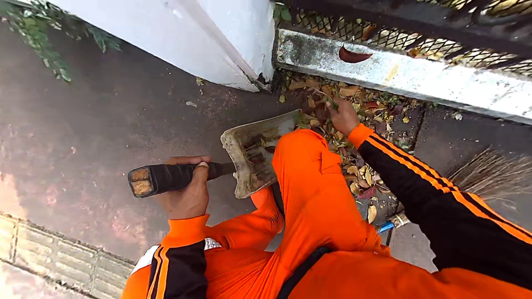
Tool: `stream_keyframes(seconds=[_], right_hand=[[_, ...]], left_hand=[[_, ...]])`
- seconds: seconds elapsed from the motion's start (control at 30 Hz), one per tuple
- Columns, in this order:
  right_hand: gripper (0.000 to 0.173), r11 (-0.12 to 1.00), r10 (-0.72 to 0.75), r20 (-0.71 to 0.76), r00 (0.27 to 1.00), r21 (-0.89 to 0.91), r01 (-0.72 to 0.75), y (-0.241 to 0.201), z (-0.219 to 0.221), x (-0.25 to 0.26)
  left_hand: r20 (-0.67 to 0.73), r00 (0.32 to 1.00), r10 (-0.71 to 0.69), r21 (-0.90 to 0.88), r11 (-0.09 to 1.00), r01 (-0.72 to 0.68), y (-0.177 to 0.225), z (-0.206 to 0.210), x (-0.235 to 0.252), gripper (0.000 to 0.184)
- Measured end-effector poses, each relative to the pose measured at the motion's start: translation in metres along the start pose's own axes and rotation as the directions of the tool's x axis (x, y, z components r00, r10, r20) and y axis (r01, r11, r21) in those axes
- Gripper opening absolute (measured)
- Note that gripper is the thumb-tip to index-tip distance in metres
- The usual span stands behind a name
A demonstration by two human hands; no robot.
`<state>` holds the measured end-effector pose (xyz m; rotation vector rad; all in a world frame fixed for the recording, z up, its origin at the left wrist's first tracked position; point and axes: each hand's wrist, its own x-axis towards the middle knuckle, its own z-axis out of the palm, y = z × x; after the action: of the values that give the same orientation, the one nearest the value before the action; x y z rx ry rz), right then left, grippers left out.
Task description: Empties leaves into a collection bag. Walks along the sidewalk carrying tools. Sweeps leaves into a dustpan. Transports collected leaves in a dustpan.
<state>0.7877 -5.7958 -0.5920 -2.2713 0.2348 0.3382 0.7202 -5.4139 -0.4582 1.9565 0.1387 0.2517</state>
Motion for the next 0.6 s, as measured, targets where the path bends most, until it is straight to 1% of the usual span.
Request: stream_keyframes(seconds=[0.07,0.1,0.13,0.17,0.2,0.23,0.27,0.3,0.33,0.37,0.4,0.43,0.47,0.5,0.53,0.57,0.6], right_hand=[[0.034,0.985,0.152,-0.074,0.986,-0.065,-0.157,0.052,-0.024,-0.027],[0.033,0.975,0.194,-0.12,0.974,-0.081,-0.205,0.07,-0.036,-0.038],[0.032,0.972,0.195,-0.164,0.967,-0.102,-0.213,0.086,-0.046,-0.048],[0.032,0.969,0.166,-0.187,0.968,-0.152,-0.195,0.098,-0.054,-0.056],[0.037,0.962,0.154,-0.162,0.975,-0.2,-0.185,0.109,-0.06,-0.062],[0.052,0.948,0.193,-0.111,0.975,-0.233,-0.215,0.119,-0.064,-0.066],[0.072,0.934,0.252,-0.074,0.965,-0.244,-0.262,0.134,-0.066,-0.074],[0.083,0.918,0.309,-0.099,0.946,-0.229,-0.324,0.153,-0.066,-0.089],[0.082,0.899,0.373,-0.177,0.911,-0.174,-0.402,0.173,-0.066,-0.11],[0.074,0.859,0.468,-0.284,0.837,-0.077,-0.506,0.192,-0.064,-0.137],[0.068,0.778,0.592,-0.384,0.709,0.041,-0.627,0.207,-0.057,-0.17],[0.068,0.635,0.728,-0.435,0.531,0.134,-0.761,0.222,-0.046,-0.206],[0.074,0.427,0.852,-0.413,0.321,0.197,-0.882,0.231,-0.032,-0.243],[0.082,0.21,0.938,-0.322,0.129,0.231,-0.95,0.237,-0.016,-0.277],[0.086,0.053,0.979,-0.202,0.005,0.236,-0.97,0.241,0.004,-0.308],[0.086,-0.027,0.996,-0.074,-0.044,0.221,-0.975,0.245,0.026,-0.335],[0.082,-0.044,0.999,0.041,-0.036,0.218,-0.975,0.248,0.05,-0.354]], left_hand=[[-0.004,1.0,0.022,-0.05,0.998,-0.022,0.0,0.003,0.012,0.017],[-0.009,0.999,0.038,-0.065,0.997,-0.038,0.003,0.005,0.018,0.016],[-0.012,0.998,0.054,-0.069,0.996,-0.055,0.006,0.006,0.023,0.016],[-0.006,0.997,0.074,-0.075,0.994,-0.075,0.008,0.005,0.029,0.016],[0.014,0.995,0.101,-0.084,0.992,-0.1,0.009,0.005,0.035,0.016],[0.043,0.991,0.124,-0.083,0.989,-0.121,0.01,0.006,0.041,0.016],[0.067,0.988,0.14,-0.077,0.988,-0.134,0.011,0.009,0.045,0.016],[0.077,0.985,0.152,-0.072,0.987,-0.146,0.011,0.013,0.049,0.016],[0.072,0.985,0.158,-0.065,0.986,-0.153,0.013,0.018,0.053,0.015],[0.063,0.986,0.153,-0.056,0.987,-0.15,0.014,0.021,0.057,0.014],[0.056,0.988,0.147,-0.042,0.989,-0.145,0.016,0.022,0.06,0.014],[0.053,0.988,0.144,-0.035,0.989,-0.142,0.016,0.022,0.064,0.014],[0.051,0.989,0.137,-0.032,0.99,-0.135,0.015,0.022,0.068,0.014],[0.047,0.991,0.122,-0.031,0.992,-0.121,0.013,0.023,0.072,0.014],[0.053,0.992,0.116,-0.042,0.993,-0.114,0.007,0.021,0.079,0.014],[0.071,0.99,0.126,-0.061,0.991,-0.122,-0.002,0.017,0.088,0.014],[0.106,0.984,0.143,-0.077,0.988,-0.135,-0.012,0.012,0.098,0.013]])
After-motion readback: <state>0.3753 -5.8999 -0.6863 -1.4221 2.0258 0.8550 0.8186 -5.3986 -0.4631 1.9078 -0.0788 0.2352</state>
